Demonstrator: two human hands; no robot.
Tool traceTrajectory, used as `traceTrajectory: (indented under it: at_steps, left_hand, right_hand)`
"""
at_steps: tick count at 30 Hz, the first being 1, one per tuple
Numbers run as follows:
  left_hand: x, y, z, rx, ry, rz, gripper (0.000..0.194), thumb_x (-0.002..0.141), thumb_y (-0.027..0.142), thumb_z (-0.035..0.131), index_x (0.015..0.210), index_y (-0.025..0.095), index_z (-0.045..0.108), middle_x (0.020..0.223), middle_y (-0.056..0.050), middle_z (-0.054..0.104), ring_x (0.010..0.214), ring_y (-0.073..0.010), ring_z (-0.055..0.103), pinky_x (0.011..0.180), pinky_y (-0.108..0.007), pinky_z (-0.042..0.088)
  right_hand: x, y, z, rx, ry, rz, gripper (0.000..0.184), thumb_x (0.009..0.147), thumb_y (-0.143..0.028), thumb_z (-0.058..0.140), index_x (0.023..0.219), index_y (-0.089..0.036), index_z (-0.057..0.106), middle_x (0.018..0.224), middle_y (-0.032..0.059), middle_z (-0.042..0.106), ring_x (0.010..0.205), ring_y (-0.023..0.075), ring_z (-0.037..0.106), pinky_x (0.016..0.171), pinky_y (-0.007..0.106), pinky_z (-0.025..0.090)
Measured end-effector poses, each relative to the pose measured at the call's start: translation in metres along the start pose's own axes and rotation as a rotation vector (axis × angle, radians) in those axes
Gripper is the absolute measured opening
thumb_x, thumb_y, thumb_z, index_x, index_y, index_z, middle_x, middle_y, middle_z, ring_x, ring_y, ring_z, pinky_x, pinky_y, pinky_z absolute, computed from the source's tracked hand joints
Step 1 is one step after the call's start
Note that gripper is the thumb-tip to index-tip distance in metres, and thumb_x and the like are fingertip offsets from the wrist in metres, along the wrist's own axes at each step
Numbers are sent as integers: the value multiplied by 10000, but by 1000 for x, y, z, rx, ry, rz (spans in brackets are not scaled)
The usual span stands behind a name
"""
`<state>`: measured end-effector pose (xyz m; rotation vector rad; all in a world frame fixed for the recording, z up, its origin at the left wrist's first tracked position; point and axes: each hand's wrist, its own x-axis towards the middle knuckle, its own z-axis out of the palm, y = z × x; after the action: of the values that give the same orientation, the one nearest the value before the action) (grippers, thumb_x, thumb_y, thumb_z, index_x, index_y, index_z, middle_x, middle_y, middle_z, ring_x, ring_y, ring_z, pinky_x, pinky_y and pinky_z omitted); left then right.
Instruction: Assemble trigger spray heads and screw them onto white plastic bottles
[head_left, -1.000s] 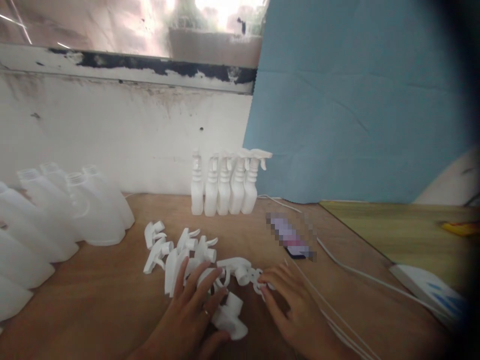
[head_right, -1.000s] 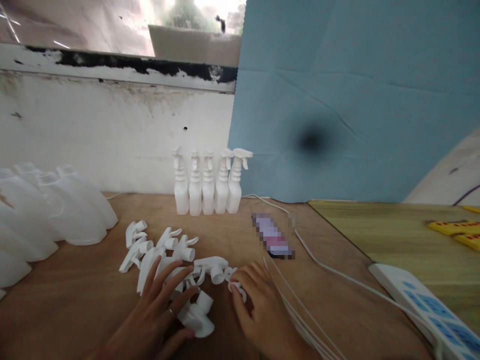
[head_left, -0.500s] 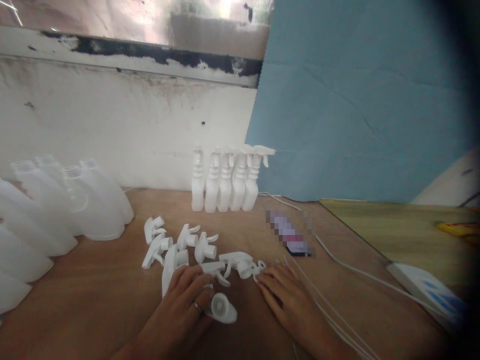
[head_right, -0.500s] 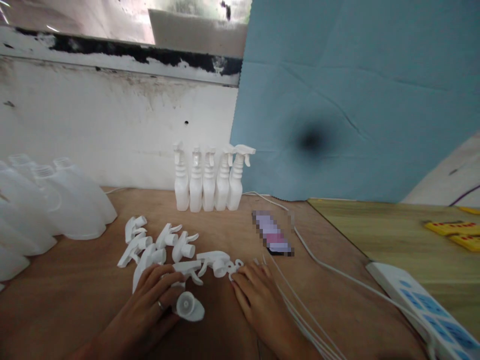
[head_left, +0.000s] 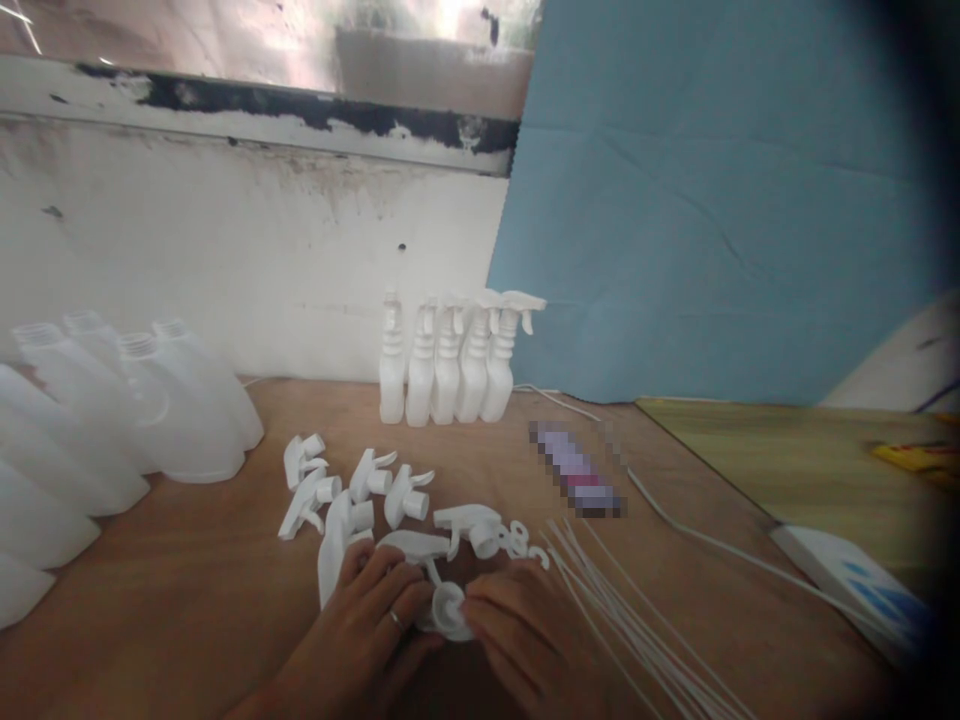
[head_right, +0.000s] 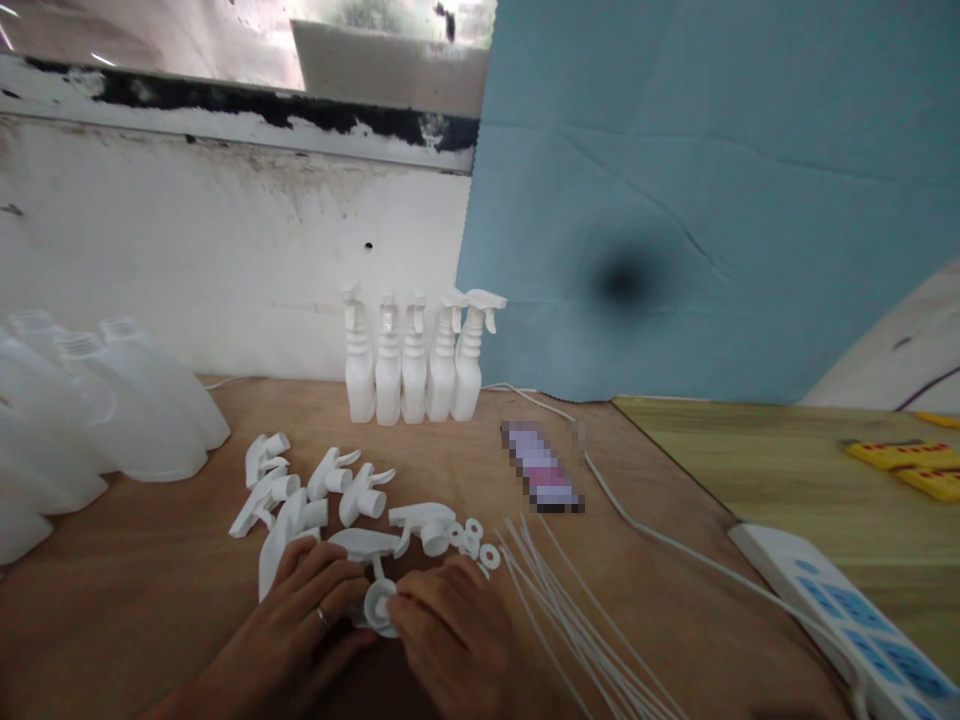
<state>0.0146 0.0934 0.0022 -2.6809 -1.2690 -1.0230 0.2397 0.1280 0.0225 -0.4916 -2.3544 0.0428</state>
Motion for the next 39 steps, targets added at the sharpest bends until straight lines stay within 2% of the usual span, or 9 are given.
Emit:
traceTrajectory:
  at_steps: [7,10,13,16,19,29,33,37,39]
  left_hand:
    - [-1,-1,2,-18,-42,5,176,890,190,624,1040,162,535,969,-26,632,900,-206,480,881,-370,310]
    - [-1,-2,2,-16,5,0,316,881,184,637,1162,144,498,1035,-38,636,938,-211,477,899,-364,305]
    - [-1,-1,0,11,2,28,301,882,198,640,1159,171,526,1022,-27,636,933,-210,473,901,-364,294]
    - [-1,0,-2,57,-40,57,257,882,198,635,1128,200,562,989,-24,627,902,-209,466,869,-371,293]
    - [-1,-1,0,92,-51,92,297,897,138,588,1183,209,549,945,-28,611,862,-195,461,838,-371,298]
    - [1,-3,1,62,-34,137,187,957,146,486,1122,196,559,852,-10,618,833,-178,476,851,-368,312]
    - [2,1,-4,70,-49,155,182,942,127,505,1115,165,546,863,-23,627,837,-187,484,843,-368,326]
    - [1,0,-4,56,-69,148,191,922,98,517,1108,145,518,893,-32,637,830,-191,490,819,-358,346]
    - [-2,-2,-2,38,-67,121,205,910,92,532,1107,142,503,937,-39,642,850,-196,499,839,-364,350]
  right_hand:
    - [-7,2,16,113,-121,-3,322,903,-119,538,1222,-151,568,1168,119,635,1089,212,586,961,307,506]
    - [-15,1,20,63,-109,91,343,867,-100,559,1202,-169,546,1257,127,583,1175,232,545,1005,339,478]
    - [-20,2,25,45,-95,162,373,833,-130,603,1195,-176,524,1304,134,563,1226,256,519,1020,368,471]
    - [-19,3,29,51,-159,183,384,850,-178,638,1218,-210,532,1249,98,615,1147,245,577,967,361,509]
    - [-16,2,29,57,-146,195,249,920,-214,579,1168,-224,572,1107,59,688,1001,212,640,896,328,538]
    - [-10,0,26,69,-71,97,157,988,-225,473,1038,-178,614,926,52,723,819,179,664,831,322,545]
    - [-6,-3,22,25,-83,104,176,993,-233,448,1051,-176,604,940,61,729,866,194,674,863,342,532]
    - [-6,-4,4,-98,-151,118,279,946,-311,551,1195,-189,576,1119,70,716,1005,232,670,942,393,498]
    - [-10,2,-6,-200,-152,144,318,934,-265,552,1243,-191,555,1113,71,720,1002,241,674,937,405,495]
